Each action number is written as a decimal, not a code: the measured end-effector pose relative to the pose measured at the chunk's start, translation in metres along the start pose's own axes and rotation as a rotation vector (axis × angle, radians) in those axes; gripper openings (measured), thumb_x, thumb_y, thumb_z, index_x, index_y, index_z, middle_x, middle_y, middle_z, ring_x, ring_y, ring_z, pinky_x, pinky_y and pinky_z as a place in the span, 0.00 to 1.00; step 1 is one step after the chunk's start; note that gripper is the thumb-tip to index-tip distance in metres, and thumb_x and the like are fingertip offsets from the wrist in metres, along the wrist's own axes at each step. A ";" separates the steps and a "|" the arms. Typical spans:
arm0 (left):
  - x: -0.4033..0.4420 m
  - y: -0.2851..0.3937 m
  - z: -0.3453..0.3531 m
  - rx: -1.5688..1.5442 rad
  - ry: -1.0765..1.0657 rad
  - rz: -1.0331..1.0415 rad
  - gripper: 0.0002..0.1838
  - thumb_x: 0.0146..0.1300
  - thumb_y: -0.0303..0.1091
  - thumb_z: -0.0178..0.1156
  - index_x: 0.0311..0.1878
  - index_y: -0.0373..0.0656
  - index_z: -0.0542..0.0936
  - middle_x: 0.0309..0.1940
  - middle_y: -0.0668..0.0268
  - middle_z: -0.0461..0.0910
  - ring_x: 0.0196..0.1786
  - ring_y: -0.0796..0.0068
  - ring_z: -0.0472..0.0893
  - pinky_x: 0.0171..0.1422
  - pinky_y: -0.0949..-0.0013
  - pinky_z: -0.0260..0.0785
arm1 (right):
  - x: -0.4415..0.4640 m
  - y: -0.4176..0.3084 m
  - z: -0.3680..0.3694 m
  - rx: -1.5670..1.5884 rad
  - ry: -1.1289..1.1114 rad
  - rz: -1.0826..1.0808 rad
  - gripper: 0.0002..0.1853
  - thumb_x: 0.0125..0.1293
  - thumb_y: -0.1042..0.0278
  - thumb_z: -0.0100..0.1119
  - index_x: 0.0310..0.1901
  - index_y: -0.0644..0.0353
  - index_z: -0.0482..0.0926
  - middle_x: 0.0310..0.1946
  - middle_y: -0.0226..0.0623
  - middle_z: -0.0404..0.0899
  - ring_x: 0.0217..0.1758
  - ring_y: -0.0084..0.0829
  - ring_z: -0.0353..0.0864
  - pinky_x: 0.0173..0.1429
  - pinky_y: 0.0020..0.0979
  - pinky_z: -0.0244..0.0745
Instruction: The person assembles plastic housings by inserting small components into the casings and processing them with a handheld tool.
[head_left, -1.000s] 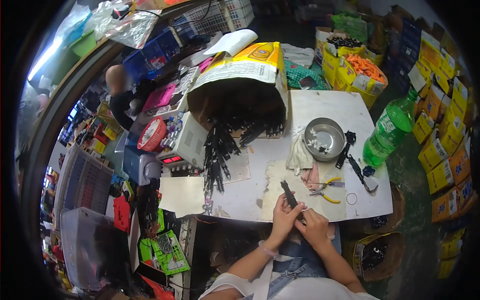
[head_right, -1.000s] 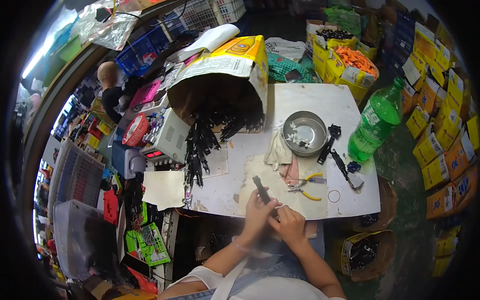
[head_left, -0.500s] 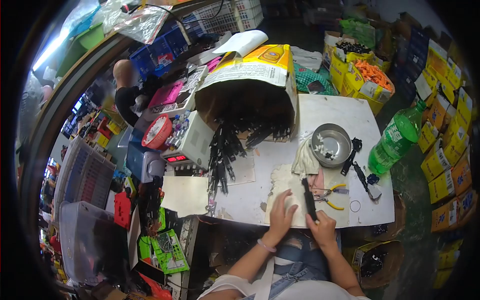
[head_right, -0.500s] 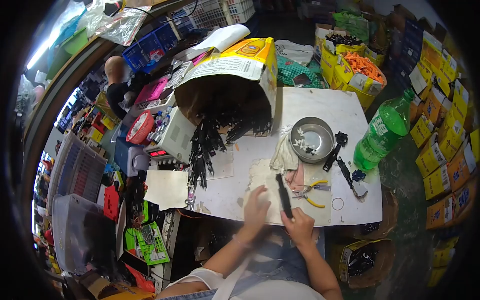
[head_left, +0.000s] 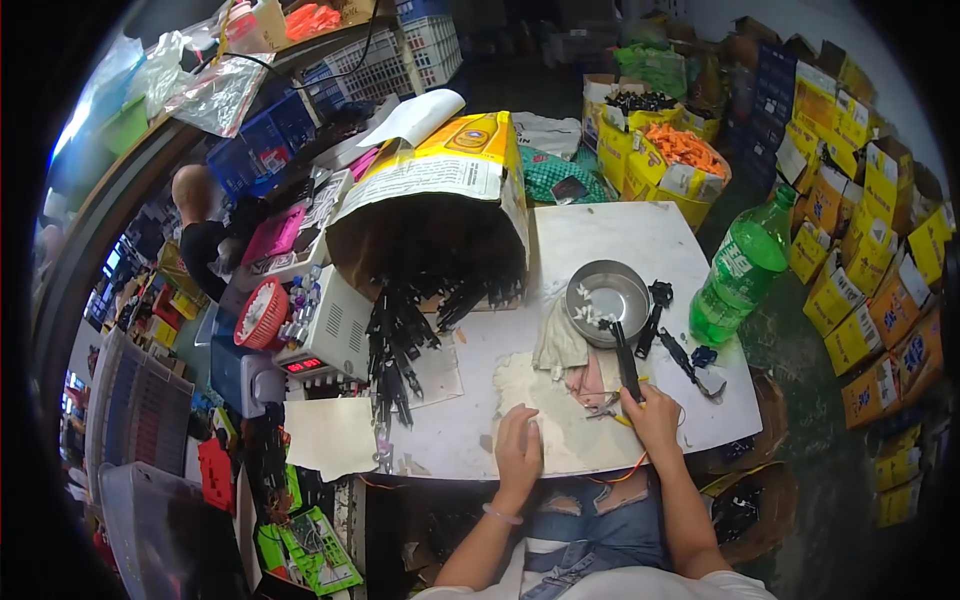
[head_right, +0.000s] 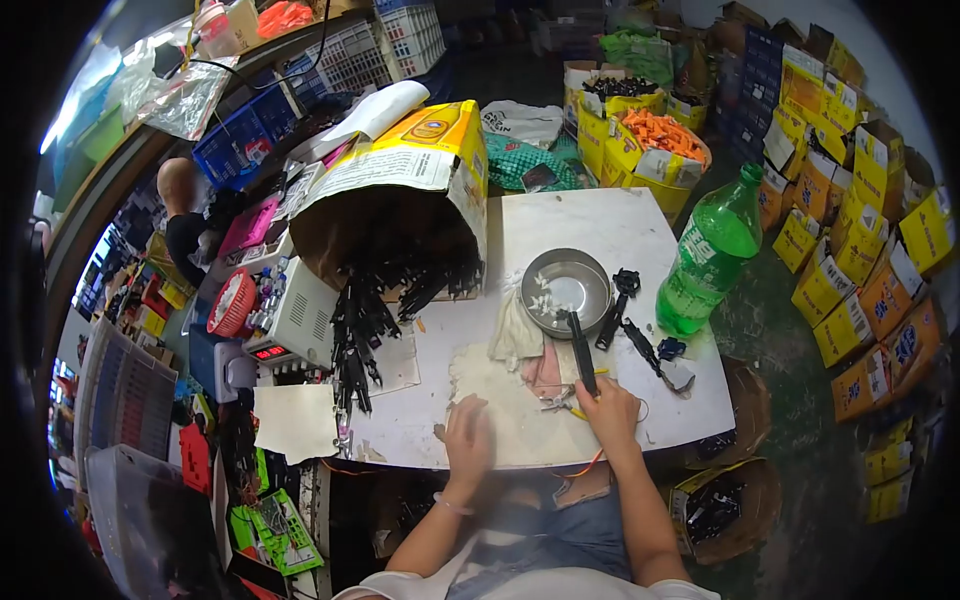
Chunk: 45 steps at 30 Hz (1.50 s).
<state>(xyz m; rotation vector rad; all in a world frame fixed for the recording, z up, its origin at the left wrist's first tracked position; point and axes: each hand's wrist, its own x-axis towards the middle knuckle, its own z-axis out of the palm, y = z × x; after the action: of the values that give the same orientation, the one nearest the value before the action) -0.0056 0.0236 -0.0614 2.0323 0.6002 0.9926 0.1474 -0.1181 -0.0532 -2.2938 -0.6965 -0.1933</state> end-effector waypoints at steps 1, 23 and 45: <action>0.000 -0.001 0.001 -0.021 0.002 -0.007 0.09 0.57 0.26 0.50 0.41 0.38 0.74 0.43 0.55 0.74 0.50 0.57 0.71 0.58 0.64 0.57 | 0.000 0.000 0.000 0.007 0.000 0.006 0.14 0.54 0.57 0.57 0.23 0.60 0.76 0.22 0.42 0.77 0.24 0.43 0.77 0.29 0.39 0.69; 0.000 -0.002 -0.002 -0.028 -0.005 0.058 0.07 0.54 0.22 0.50 0.35 0.37 0.77 0.39 0.54 0.75 0.47 0.58 0.73 0.55 0.65 0.62 | -0.003 0.000 0.007 -0.059 0.021 0.005 0.16 0.54 0.56 0.56 0.21 0.61 0.77 0.20 0.43 0.77 0.22 0.45 0.76 0.29 0.40 0.69; 0.000 -0.002 0.000 -0.029 0.027 0.090 0.07 0.54 0.21 0.49 0.34 0.37 0.76 0.35 0.57 0.76 0.42 0.59 0.74 0.48 0.65 0.65 | -0.002 -0.003 0.005 -0.013 0.030 0.007 0.17 0.54 0.55 0.55 0.19 0.61 0.76 0.20 0.42 0.77 0.23 0.44 0.77 0.29 0.41 0.69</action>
<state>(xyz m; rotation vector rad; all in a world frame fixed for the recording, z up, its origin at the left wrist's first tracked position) -0.0058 0.0248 -0.0636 2.0380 0.5088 1.0769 0.1437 -0.1137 -0.0559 -2.3002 -0.6743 -0.2288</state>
